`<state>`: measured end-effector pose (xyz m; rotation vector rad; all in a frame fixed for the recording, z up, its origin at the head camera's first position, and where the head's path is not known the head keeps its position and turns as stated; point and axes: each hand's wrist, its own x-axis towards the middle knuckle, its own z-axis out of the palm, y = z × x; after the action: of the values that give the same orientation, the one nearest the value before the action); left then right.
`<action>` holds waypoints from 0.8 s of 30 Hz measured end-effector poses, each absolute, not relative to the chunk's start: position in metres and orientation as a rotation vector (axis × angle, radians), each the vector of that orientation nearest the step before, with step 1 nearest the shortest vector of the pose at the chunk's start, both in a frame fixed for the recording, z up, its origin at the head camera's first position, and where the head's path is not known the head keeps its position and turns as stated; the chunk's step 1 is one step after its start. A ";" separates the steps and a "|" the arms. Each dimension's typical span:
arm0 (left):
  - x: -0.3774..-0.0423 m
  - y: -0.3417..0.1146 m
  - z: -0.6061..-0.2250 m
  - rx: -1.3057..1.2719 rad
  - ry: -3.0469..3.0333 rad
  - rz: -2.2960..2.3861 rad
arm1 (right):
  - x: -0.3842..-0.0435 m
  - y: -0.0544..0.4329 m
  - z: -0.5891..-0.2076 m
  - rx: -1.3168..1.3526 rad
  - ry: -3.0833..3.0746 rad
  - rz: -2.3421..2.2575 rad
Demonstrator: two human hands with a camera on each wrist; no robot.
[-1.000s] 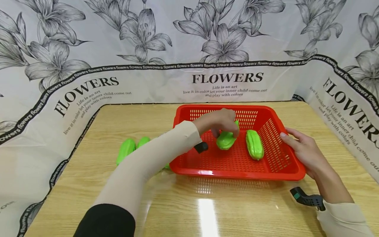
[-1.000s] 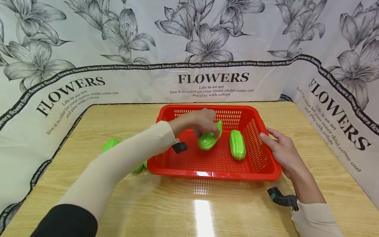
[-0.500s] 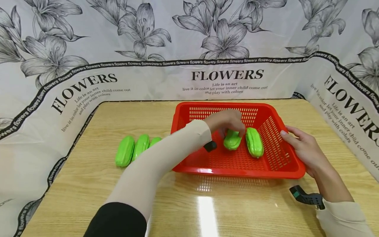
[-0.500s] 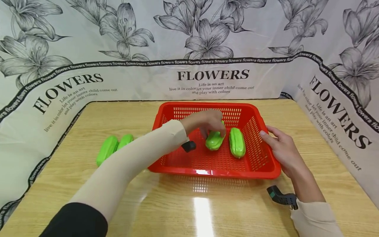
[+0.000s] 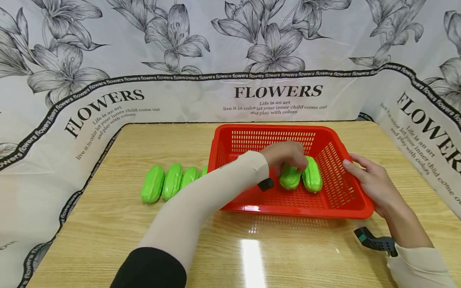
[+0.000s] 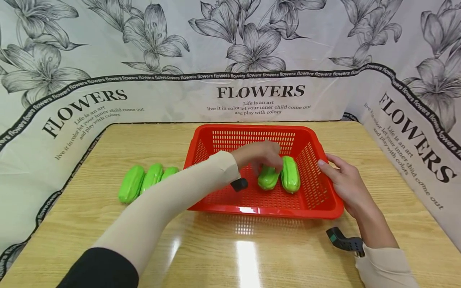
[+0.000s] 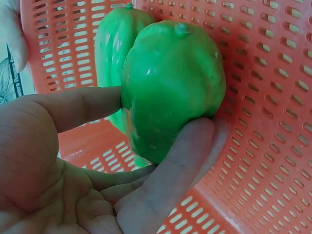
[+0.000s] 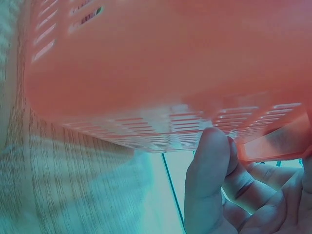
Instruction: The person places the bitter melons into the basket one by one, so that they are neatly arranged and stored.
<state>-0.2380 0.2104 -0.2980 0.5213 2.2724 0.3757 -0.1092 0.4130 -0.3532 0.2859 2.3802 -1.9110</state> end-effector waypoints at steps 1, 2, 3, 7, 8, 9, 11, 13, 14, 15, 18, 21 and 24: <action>-0.238 0.212 -0.298 0.529 2.277 0.362 | -0.109 0.413 -0.353 0.286 2.375 -1.916; -0.238 0.213 -0.298 0.536 2.281 0.349 | -0.110 0.413 -0.353 0.284 2.368 -1.924; -0.238 0.214 -0.298 0.538 2.283 0.340 | -0.110 0.413 -0.352 0.283 2.361 -1.931; -0.238 0.219 -0.299 0.517 2.287 0.337 | -0.111 0.412 -0.351 0.283 2.353 -1.933; -0.238 0.220 -0.299 0.506 2.283 0.347 | -0.111 0.412 -0.351 0.285 2.349 -1.933; -0.238 0.220 -0.300 0.495 2.281 0.358 | -0.111 0.412 -0.350 0.288 2.354 -1.924; -0.238 0.222 -0.301 0.489 2.280 0.367 | -0.111 0.413 -0.349 0.293 2.366 -1.902; -0.238 0.223 -0.301 0.492 2.286 0.365 | -0.111 0.413 -0.349 0.299 2.381 -1.876; -0.237 0.223 -0.302 0.493 2.291 0.361 | -0.111 0.413 -0.348 0.303 2.378 -1.874; -0.237 0.224 -0.302 0.497 2.299 0.351 | -0.111 0.413 -0.348 0.306 2.382 -1.866; -0.235 0.224 -0.302 0.508 2.315 0.331 | -0.111 0.413 -0.348 0.313 2.381 -1.857; -0.234 0.224 -0.302 0.509 2.322 0.325 | -0.111 0.414 -0.348 0.307 2.369 -1.874; -0.234 0.223 -0.303 0.495 2.316 0.333 | -0.112 0.415 -0.349 0.284 2.347 -1.918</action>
<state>-0.2338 0.2234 -0.3030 0.4947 2.3159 0.3332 -0.1118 0.4148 -0.3490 0.2841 2.3466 -1.9176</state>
